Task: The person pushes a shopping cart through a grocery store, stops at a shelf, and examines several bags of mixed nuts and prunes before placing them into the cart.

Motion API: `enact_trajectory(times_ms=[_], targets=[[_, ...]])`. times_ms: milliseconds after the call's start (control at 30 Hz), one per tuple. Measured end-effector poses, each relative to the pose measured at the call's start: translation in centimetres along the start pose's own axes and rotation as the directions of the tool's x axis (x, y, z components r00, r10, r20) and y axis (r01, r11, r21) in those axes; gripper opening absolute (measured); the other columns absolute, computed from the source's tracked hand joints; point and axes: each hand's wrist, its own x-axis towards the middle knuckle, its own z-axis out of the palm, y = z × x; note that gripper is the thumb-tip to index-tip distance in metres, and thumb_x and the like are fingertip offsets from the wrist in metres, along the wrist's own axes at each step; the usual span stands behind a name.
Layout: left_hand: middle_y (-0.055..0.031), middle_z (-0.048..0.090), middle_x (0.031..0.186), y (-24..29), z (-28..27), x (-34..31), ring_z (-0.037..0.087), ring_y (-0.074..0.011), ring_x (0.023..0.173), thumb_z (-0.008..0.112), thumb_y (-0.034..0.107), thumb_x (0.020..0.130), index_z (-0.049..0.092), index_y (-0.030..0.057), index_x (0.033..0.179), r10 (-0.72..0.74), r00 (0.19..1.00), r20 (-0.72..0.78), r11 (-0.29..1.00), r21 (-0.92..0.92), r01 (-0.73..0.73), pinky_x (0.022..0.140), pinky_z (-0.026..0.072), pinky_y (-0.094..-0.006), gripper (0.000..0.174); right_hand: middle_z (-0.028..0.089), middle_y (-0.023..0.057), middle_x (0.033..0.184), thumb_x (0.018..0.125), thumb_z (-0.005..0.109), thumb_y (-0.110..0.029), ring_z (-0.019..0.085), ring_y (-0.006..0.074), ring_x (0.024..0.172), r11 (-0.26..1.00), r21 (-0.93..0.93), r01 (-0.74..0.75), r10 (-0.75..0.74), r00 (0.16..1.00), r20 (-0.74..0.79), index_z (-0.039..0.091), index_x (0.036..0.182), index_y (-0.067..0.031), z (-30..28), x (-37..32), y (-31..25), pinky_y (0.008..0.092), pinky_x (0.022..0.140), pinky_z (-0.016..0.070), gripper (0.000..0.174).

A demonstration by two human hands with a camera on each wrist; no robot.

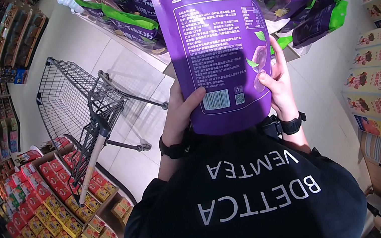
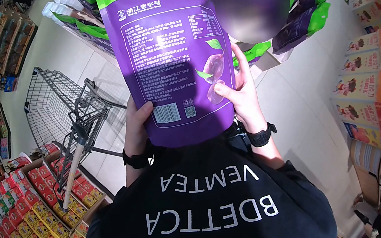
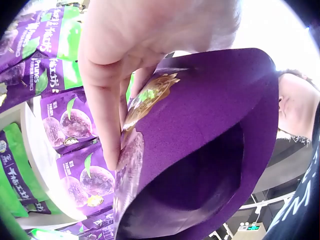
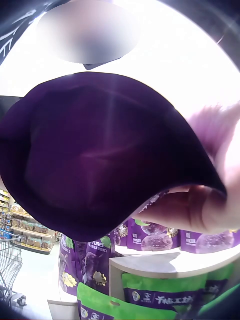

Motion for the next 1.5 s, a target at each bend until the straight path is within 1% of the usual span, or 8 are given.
enact_trajectory(times_ms=[667,800,1000,1033,1167,1233,1300,1500], targets=[[-0.0104,0.059,0.103,-0.8,0.4,0.4,0.057,-0.0171,0.095,0.074,0.006,0.069,0.043,-0.0023,0.117,0.012,0.998,-0.061,0.981,0.194,0.001,0.084,0.046,-0.0288,0.057,0.05,0.0144,0.12,0.068,0.074,-0.005,0.049,0.0191,0.11,0.962,-0.246,0.121,-0.118,0.993,0.025,0.017,0.14,-0.0101,-0.4,0.5,-0.3,0.0331,0.09,0.0424,0.092],[-0.0114,0.056,0.107,-1.7,2.2,1.0,0.057,-0.0176,0.097,0.074,0.006,0.069,0.04,-0.0013,0.117,0.162,0.95,-0.265,0.953,0.292,-0.081,0.085,0.0462,-0.0299,0.06,0.054,0.0106,0.111,0.064,0.074,-0.013,0.052,0.0243,0.099,0.392,-0.872,0.294,-0.421,0.9,0.114,0.05,0.116,-0.0051,0.5,0.4,-1.8,0.0344,0.083,0.0422,0.058],[-0.0198,0.039,0.132,-1.5,3.1,2.1,0.041,-0.0296,0.118,0.068,0.011,0.069,0.027,-0.002,0.135,0.402,0.859,0.318,0.633,0.581,-0.512,0.1,0.0315,-0.0402,0.079,0.041,0.0132,0.128,0.055,0.08,-0.01,0.041,0.0207,0.117,0.822,-0.567,0.056,0.021,0.992,0.127,0.027,0.133,-0.0025,3.1,0.3,-2.8,0.0342,0.098,0.0339,0.094],[-0.0193,0.038,0.133,-1.0,2.7,2.5,0.041,-0.0304,0.118,0.068,0.012,0.07,0.03,-0.0022,0.133,0.345,0.832,0.435,0.535,0.637,-0.555,0.1,0.0314,-0.0402,0.075,0.047,0.0103,0.122,0.062,0.075,-0.007,0.045,0.0173,0.112,0.962,-0.274,0.007,0.02,0.995,0.096,0.035,0.127,0.0003,2.8,1.0,-2.8,0.032,0.095,0.0369,0.076],[-0.0195,0.043,0.127,-0.7,2.3,6.9,0.04,-0.0285,0.119,0.07,0.014,0.074,0.037,-0.0018,0.127,0.637,0.723,0.268,0.269,0.801,-0.535,0.099,0.0309,-0.0379,0.065,0.058,0.0066,0.104,0.072,0.068,-0.01,0.054,0.0154,0.098,0.994,-0.086,-0.065,0.067,0.998,0.02,0.049,0.114,0.0017,-1.1,3.4,-1.9,0.0299,0.086,0.0421,0.048],[-0.0159,0.047,0.122,-1.2,2.4,9.7,0.042,-0.0221,0.116,0.069,0.013,0.076,0.039,-0.001,0.125,0.555,0.831,-0.039,0.688,0.582,-0.433,0.098,0.0327,-0.0352,0.06,0.056,0.0063,0.108,0.072,0.067,-0.012,0.053,0.0163,0.099,0.996,-0.077,-0.054,0.06,0.996,0.072,0.049,0.115,0.0009,-2.3,4.7,-1.3,0.0287,0.087,0.041,0.048],[-0.0112,0.051,0.116,-1.4,0.5,12.6,0.046,-0.0166,0.109,0.07,0.012,0.076,0.04,-0.0006,0.122,0.284,0.945,0.163,0.905,0.279,-0.32,0.094,0.0355,-0.0315,0.056,0.055,0.0062,0.109,0.072,0.067,-0.012,0.052,0.0159,0.1,0.991,-0.132,0.023,-0.011,0.996,0.089,0.049,0.115,0.001,-2.4,6.3,-1.3,0.0284,0.088,0.0398,0.048],[-0.0075,0.058,0.101,-2.6,-1.1,17.0,0.054,-0.0145,0.094,0.075,0.011,0.071,0.048,-0.0007,0.108,0.459,0.889,0.006,0.832,0.349,-0.432,0.085,0.0412,-0.0281,0.047,0.063,0.0096,0.1,0.071,0.075,-0.02,0.059,0.0164,0.092,0.743,-0.649,0.162,-0.185,0.982,0.033,0.057,0.104,0.0022,-3.2,11.7,-1.4,0.0296,0.083,0.0451,0.044]])
